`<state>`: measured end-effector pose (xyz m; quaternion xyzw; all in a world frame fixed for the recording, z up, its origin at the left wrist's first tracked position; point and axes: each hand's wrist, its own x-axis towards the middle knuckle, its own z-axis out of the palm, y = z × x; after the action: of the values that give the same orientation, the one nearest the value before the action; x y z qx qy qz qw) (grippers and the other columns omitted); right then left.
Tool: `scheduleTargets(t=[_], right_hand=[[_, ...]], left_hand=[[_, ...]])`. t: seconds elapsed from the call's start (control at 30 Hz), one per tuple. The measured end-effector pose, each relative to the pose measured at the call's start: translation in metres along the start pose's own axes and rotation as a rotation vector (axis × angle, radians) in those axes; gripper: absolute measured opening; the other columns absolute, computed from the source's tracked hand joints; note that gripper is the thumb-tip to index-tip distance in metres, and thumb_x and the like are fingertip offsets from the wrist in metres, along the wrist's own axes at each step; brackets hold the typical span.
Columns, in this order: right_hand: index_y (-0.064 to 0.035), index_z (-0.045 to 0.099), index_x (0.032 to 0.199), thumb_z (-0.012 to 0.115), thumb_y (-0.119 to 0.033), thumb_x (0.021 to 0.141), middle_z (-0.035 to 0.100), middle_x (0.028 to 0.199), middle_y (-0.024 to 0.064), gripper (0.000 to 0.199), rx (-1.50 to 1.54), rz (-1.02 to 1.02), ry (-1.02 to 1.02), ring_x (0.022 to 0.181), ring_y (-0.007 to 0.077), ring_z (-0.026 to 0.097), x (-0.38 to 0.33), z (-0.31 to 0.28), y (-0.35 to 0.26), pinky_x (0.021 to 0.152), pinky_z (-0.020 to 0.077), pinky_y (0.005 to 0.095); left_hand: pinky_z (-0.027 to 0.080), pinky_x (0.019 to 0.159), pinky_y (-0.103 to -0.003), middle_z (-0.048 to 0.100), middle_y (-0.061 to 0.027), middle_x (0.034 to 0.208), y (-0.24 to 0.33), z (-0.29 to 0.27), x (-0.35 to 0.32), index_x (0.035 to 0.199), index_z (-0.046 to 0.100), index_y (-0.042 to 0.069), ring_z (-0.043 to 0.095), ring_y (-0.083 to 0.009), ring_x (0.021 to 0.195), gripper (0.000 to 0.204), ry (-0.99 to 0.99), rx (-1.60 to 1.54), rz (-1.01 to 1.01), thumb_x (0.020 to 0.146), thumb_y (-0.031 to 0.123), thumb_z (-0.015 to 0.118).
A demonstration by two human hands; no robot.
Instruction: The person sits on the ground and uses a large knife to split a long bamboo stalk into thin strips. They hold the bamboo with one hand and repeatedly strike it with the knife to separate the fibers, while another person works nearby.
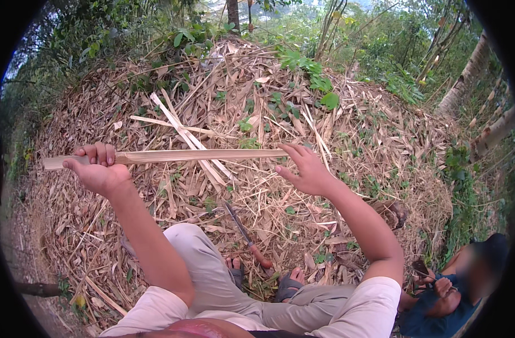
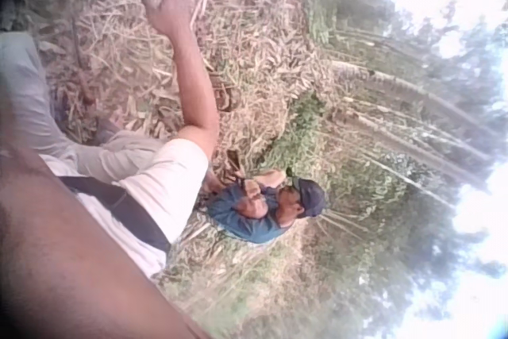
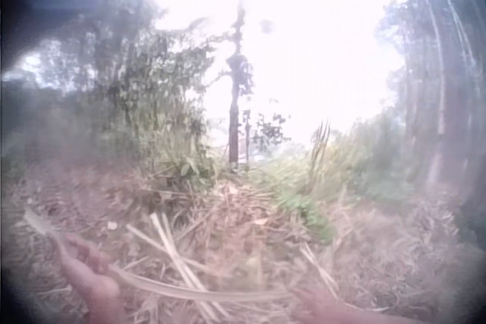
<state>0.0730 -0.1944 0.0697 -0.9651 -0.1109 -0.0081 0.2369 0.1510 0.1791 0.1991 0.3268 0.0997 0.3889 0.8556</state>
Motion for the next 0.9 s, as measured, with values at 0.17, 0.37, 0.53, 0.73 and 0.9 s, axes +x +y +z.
scheduleTargets(t=[0.17,0.37,0.53,0.73,0.9], right_hand=[[-0.0051,0.039,0.147,0.057,-0.046,0.098,0.051,0.130,0.0171,0.067,-0.033,-0.178,0.256,0.120,0.0369,0.049,-0.024,0.038,0.000,0.106,0.0369,0.0465],[-0.0053,0.060,0.104,0.059,-0.042,0.098,0.061,0.086,0.0158,0.037,0.095,-0.061,0.091,0.078,0.0326,0.061,-0.038,0.050,0.038,0.070,0.0458,0.0437],[-0.0058,0.057,0.070,0.063,-0.039,0.097,0.051,0.053,0.0113,0.044,0.217,-0.074,0.306,0.048,0.0285,0.056,-0.047,0.052,0.051,0.047,0.0418,0.0404],[-0.0057,0.055,0.066,0.062,-0.044,0.097,0.049,0.051,0.0104,0.050,0.023,0.023,0.426,0.045,0.0290,0.052,-0.057,0.020,0.086,0.047,0.0379,0.0415],[-0.0063,0.056,0.065,0.061,-0.048,0.097,0.050,0.051,0.0102,0.052,-0.075,0.090,0.464,0.046,0.0295,0.052,-0.068,0.002,0.109,0.048,0.0378,0.0427]], left_hand=[[0.020,0.040,-0.026,0.030,0.0019,0.062,-0.024,-0.009,0.015,0.082,0.045,0.012,0.023,-0.0106,0.048,0.052,-0.163,-0.080,-0.093,0.107,0.054,0.025],[0.023,0.040,-0.026,0.032,0.0016,0.061,-0.047,-0.025,0.030,0.084,0.047,0.012,0.026,-0.0104,0.046,0.052,-0.266,-0.039,-0.214,0.108,0.052,0.024],[0.049,0.059,-0.037,0.048,-0.0100,0.076,-0.064,-0.029,0.034,0.099,0.043,0.008,0.048,-0.0217,0.061,0.048,-0.234,0.136,-0.328,0.109,0.046,0.015],[0.035,0.107,-0.058,0.041,-0.0274,0.137,-0.069,-0.025,0.024,0.141,0.029,0.002,0.042,-0.0370,0.130,0.064,-0.057,0.770,-0.306,0.101,0.049,0.048],[0.026,0.117,-0.052,0.034,-0.0265,0.149,-0.059,-0.034,0.018,0.139,0.047,0.011,0.029,-0.0420,0.143,0.062,-0.672,1.399,0.790,0.090,0.041,0.071]])
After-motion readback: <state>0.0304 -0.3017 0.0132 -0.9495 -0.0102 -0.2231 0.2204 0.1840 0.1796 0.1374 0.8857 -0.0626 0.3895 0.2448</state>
